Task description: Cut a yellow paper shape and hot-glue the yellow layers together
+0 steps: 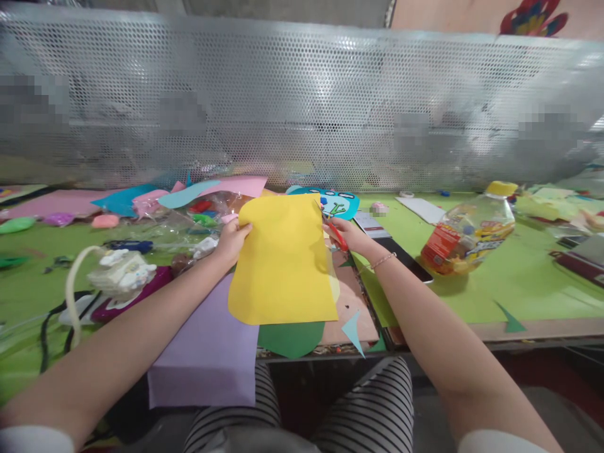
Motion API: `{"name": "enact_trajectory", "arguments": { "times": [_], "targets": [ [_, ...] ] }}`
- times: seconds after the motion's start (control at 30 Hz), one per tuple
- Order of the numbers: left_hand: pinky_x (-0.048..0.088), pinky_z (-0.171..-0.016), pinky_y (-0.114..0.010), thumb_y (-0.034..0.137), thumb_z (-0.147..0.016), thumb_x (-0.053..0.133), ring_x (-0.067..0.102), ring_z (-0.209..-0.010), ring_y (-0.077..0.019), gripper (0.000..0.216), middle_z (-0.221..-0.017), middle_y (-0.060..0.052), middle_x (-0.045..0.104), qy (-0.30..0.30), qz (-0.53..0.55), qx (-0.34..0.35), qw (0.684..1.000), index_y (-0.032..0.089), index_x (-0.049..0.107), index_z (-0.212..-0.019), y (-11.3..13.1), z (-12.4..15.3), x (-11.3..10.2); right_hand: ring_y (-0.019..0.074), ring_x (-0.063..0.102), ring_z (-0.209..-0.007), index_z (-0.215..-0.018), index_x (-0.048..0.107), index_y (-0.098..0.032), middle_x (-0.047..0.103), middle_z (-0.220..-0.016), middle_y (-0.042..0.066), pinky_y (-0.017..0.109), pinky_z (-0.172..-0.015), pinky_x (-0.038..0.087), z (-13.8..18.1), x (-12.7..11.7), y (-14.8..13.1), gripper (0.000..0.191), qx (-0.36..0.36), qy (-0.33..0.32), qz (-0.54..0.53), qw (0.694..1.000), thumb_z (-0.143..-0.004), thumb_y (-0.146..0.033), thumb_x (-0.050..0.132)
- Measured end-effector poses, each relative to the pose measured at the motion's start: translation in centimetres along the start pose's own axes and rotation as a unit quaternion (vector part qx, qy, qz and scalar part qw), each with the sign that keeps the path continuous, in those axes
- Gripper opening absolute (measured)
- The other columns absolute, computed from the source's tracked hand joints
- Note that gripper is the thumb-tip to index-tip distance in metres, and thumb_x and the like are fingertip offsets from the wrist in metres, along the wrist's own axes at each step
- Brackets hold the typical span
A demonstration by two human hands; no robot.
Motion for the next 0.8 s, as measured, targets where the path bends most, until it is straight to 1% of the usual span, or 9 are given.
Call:
{"name": "enact_trajectory", "arguments": {
  "times": [0.13,0.27,0.37,0.63,0.8],
  "targets": [
    [0.047,-0.063,-0.031,0.026,-0.065,0.06,0.062,-0.069,-0.0199,0.015,-0.078,-0.004,0.065,0.005,-0.024,0.018,1.0,0.018,0.056,-0.077,0.26,-0.11,-0.16,0.008,0.043,-0.044,-0.072,0.045,-0.019,0.047,-0.053,-0.004,0.022,-0.04,0.034,-0.08,-0.21,0.05,0.046,-0.002,0.0,0.005,1.0,-0.071,-0.064,0.057],
    [0.047,-0.065,-0.031,0.027,-0.066,0.061,0.062,-0.073,-0.0209,0.015,-0.08,-0.004,0.066,0.004,-0.048,0.03,0.998,0.018,0.058,-0.078,0.43,-0.23,-0.31,0.007,0.042,-0.043,-0.07,0.042,-0.019,0.047,-0.054,-0.004,0.021,-0.04,0.034,-0.13,-0.21,0.29,0.046,0.007,-0.001,0.0,1.0,-0.075,-0.064,0.053],
    [0.048,-0.066,-0.031,0.027,-0.066,0.061,0.062,-0.076,-0.0218,0.015,-0.081,-0.004,0.067,0.003,-0.06,0.034,0.998,0.018,0.058,-0.079,0.53,-0.27,-0.37,0.0068,0.042,-0.043,-0.068,0.042,-0.019,0.047,-0.053,-0.004,0.021,-0.04,0.034,-0.1,-0.15,0.25,0.046,0.0,-0.001,0.001,1.0,-0.076,-0.063,0.052],
    [0.047,-0.064,-0.03,0.027,-0.066,0.061,0.061,-0.074,-0.0205,0.014,-0.08,-0.004,0.066,0.0,-0.048,0.025,0.999,0.019,0.058,-0.078,0.6,-0.19,-0.28,0.0073,0.04,-0.044,-0.075,0.047,-0.018,0.044,-0.052,-0.005,0.022,-0.041,0.031,-0.1,-0.31,0.15,0.042,-0.006,-0.007,0.004,1.0,-0.076,-0.06,0.056],
    [0.046,-0.064,-0.029,0.027,-0.067,0.061,0.061,-0.074,-0.0202,0.013,-0.08,-0.004,0.065,0.003,-0.056,0.023,0.998,0.019,0.059,-0.077,0.61,-0.21,-0.43,0.0077,0.041,-0.046,-0.071,0.046,-0.018,0.046,-0.052,-0.004,0.022,-0.043,0.031,-0.08,-0.57,0.06,0.044,0.002,0.002,0.015,1.0,-0.074,-0.061,0.056]
  ]
}}
Point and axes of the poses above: each hand's wrist, its own z-axis away from the middle knuckle, its own x-axis out of the palm, y = z × x, the point moved 6 cm from there along -z, towards the middle knuckle
